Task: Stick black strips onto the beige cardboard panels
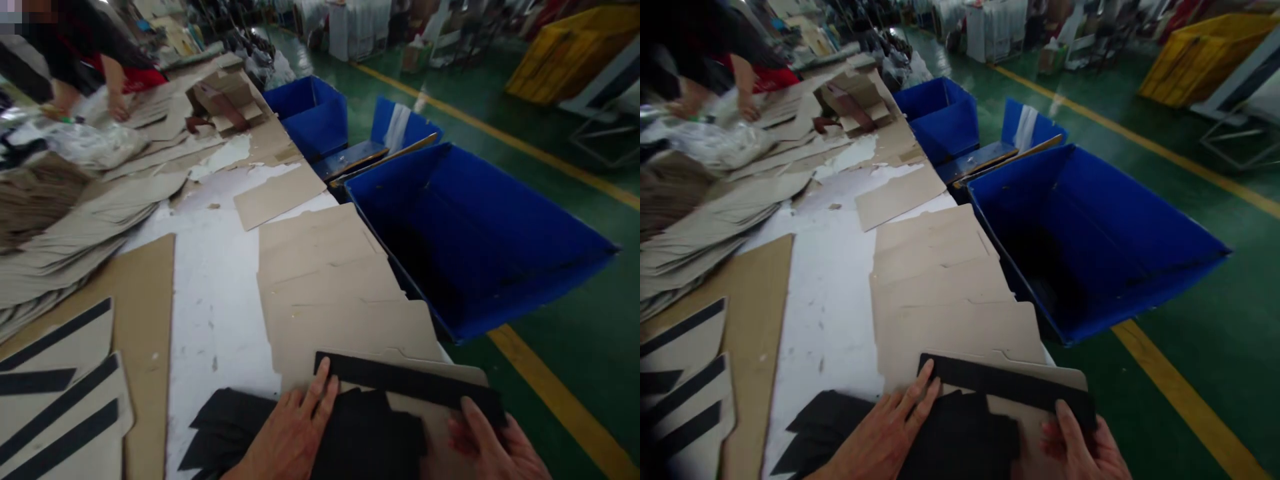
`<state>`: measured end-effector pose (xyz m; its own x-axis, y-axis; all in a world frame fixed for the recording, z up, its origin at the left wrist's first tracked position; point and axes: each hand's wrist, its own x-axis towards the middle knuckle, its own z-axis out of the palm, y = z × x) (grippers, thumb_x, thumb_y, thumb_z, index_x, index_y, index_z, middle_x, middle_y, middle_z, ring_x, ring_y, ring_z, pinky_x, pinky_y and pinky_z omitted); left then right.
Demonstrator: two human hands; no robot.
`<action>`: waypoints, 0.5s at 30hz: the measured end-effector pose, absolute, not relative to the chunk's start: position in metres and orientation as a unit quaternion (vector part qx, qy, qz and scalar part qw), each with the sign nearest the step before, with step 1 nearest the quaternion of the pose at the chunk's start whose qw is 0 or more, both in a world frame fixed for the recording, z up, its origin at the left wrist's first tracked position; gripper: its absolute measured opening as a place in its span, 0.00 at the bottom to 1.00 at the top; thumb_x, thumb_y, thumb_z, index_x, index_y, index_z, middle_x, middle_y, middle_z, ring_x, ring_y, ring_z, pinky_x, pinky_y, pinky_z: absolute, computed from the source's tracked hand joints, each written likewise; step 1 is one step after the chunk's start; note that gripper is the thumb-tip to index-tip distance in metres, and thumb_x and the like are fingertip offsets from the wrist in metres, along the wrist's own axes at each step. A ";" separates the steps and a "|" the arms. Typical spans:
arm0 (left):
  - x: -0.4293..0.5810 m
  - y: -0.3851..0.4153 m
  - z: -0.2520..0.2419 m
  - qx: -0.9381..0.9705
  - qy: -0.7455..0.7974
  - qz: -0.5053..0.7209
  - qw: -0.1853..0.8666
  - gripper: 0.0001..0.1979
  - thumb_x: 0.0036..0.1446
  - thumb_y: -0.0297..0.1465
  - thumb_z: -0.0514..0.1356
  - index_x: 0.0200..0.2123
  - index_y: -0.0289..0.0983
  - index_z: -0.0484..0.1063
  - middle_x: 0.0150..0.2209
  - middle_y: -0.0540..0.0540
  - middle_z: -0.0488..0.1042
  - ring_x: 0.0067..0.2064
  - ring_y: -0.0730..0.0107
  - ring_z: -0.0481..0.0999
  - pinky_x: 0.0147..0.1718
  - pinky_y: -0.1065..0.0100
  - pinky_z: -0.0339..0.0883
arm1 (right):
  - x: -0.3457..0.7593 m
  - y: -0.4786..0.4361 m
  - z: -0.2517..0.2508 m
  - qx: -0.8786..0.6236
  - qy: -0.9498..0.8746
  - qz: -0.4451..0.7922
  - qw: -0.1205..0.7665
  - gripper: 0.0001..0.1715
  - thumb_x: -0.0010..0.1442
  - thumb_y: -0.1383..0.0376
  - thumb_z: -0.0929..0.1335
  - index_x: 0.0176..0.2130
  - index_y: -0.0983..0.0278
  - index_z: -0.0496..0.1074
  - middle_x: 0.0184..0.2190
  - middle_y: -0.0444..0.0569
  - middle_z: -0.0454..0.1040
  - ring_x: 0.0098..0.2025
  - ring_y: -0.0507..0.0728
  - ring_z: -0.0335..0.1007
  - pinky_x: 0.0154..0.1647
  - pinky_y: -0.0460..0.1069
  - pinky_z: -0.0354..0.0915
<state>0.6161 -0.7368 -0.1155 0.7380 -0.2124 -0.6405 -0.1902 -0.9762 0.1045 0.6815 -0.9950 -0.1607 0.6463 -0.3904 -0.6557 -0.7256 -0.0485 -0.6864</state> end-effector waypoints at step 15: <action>0.618 -0.745 -0.113 0.933 -0.087 -0.349 -0.008 0.45 0.41 0.11 0.47 0.64 0.35 0.39 0.65 0.33 0.32 0.51 0.56 0.67 0.49 0.55 0.62 | 0.719 -1.037 -0.149 -0.862 0.323 0.169 0.353 0.33 0.43 0.40 0.63 0.40 0.57 0.72 0.41 0.49 0.75 0.43 0.64 0.69 0.41 0.57 0.65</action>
